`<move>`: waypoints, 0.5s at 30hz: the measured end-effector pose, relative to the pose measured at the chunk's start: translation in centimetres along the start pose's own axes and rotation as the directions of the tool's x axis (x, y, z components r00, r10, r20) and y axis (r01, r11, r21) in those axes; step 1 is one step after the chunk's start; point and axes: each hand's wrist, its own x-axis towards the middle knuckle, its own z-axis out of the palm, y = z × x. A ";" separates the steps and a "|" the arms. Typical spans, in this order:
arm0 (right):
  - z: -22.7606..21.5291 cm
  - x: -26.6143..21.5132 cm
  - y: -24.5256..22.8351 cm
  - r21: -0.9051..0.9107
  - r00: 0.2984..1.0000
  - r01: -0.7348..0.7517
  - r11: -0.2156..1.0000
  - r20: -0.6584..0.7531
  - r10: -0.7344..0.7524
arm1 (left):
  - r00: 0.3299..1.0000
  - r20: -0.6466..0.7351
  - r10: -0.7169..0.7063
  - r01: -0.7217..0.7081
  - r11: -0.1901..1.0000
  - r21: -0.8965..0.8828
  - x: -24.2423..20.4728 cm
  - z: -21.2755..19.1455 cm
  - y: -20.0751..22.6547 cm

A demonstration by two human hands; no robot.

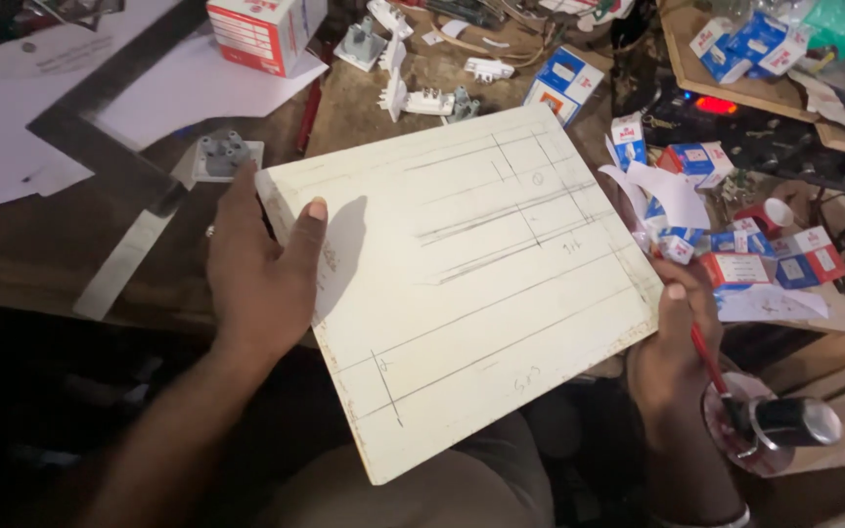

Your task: Tracing outlines and preparing electrical components for assembly.

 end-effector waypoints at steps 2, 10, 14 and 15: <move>0.1 -0.3 -0.1 0.015 1.000 0.013 1.000 0.011 -0.013 | 0.999 -0.027 0.037 -0.036 0.999 0.027 -0.1 0.1 -0.4; -1.2 -3.4 -0.6 -0.115 0.973 0.225 0.967 0.067 -0.219 | 0.980 -0.041 0.192 -0.182 0.966 0.185 -0.2 -0.1 -0.7; -2.2 -4.3 -0.5 -0.476 0.884 0.465 0.747 0.197 -0.424 | 0.991 -0.036 0.126 -0.120 0.983 0.141 -0.1 -0.3 -0.2; -2.3 -4.5 -0.8 -0.458 0.942 0.331 0.825 0.120 -0.312 | 0.994 -0.016 0.105 -0.102 0.987 0.125 0.1 -0.3 0.0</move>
